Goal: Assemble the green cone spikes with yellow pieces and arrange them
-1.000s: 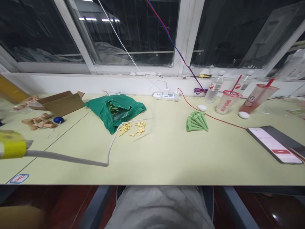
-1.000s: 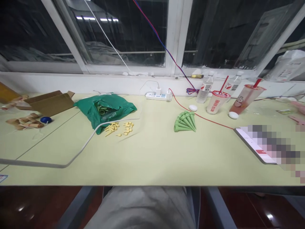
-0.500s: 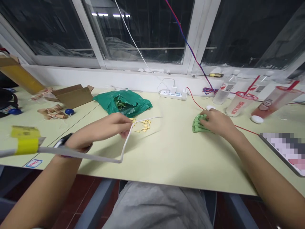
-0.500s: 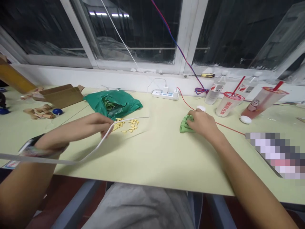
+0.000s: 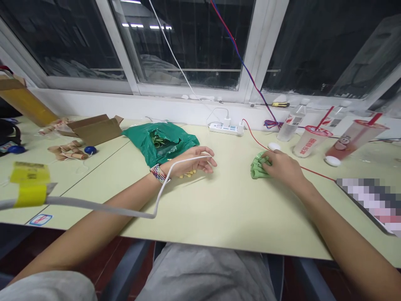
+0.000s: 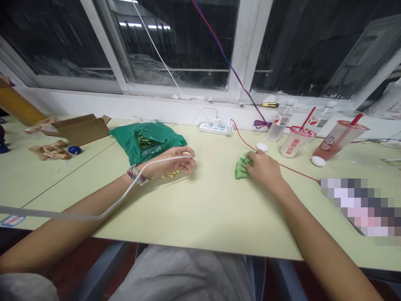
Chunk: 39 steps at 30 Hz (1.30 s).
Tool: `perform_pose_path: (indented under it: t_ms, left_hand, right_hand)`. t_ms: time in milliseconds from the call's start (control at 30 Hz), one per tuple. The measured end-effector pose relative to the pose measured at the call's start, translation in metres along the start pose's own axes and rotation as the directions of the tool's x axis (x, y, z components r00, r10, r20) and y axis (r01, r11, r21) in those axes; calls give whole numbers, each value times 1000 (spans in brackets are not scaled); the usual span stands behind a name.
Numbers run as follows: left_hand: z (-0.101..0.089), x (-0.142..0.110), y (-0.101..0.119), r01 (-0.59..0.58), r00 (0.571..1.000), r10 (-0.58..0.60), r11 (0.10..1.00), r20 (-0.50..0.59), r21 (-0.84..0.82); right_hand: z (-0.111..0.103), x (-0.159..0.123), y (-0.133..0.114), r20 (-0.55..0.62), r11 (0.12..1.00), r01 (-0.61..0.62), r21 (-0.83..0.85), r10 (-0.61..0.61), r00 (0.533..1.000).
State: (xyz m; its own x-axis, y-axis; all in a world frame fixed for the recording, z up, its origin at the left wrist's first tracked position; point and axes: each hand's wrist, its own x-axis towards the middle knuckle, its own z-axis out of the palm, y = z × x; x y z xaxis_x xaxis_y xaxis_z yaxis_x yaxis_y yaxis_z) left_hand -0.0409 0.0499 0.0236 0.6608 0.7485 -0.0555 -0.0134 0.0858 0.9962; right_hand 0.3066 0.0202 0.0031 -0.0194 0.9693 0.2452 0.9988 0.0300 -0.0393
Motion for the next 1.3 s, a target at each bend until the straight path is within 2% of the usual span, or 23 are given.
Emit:
perform_pose_path:
  t_ms: [67, 167, 233, 267, 333, 400, 500, 567, 633, 700, 800, 900, 1033, 1167, 1300]
  left_hand:
    - [4, -6, -4, -16, 998, 18, 999, -60, 35]
    - [11, -14, -4, -53, 956, 76, 995, -285, 88]
    - [18, -18, -1, 28, 936, -26, 1000, -351, 0]
    - [23, -21, 0, 86, 938, -108, 993, -331, -82]
    - [35, -26, 1, 195, 951, -242, 952, -191, -236]
    - [50, -32, 0, 237, 964, -259, 938, -55, -253]
    - [76, -36, -2, 161, 986, -161, 987, 40, 9]
    - [90, -32, -3, 74, 992, -89, 984, 84, 164]
    - [101, -21, -4, -10, 998, -7, 964, 64, 264]
    - [107, -5, -5, -135, 989, 146, 911, 2, 391]
    - [109, 22, -9, -255, 932, 353, 802, -84, 540]
    - [105, 40, -13, -311, 885, 450, 760, -117, 571]
    - [96, 36, -15, -374, 886, 461, 773, -49, 513]
    - [84, 17, -14, -397, 896, 445, 790, 8, 468]
    - [60, 0, -15, -338, 904, 423, 788, -55, 515]
  right_hand:
    - [-2, 0, 2, -29, 1000, -3, 25, 4, 1000]
    - [-6, 1, 6, -97, 990, 9, 142, 5, 995]
    - [-10, 1, 10, -127, 965, 31, 261, 3, 992]
    - [-12, 1, 11, -131, 946, 37, 321, 5, 991]
    - [-17, 1, 13, -124, 905, 37, 424, 18, 992]
    - [-23, 1, 15, -118, 873, 25, 488, 37, 992]
    - [-31, 0, 17, -123, 850, 34, 526, 37, 992]
    - [-36, 0, 19, -130, 841, 49, 539, 26, 991]
    - [-39, -1, 21, -134, 827, 59, 558, 19, 991]
    - [-43, -2, 22, -122, 798, 68, 599, 7, 992]
    - [-49, -4, 18, -99, 733, 87, 674, -27, 995]
    - [-55, -7, 4, -67, 654, 128, 746, -117, 991]
    - [-57, -9, -26, 26, 567, 158, 808, -302, 953]
    - [-53, -9, -51, 99, 517, 127, 847, -388, 916]
    - [-42, -10, -69, 115, 392, 70, 917, -429, 896]
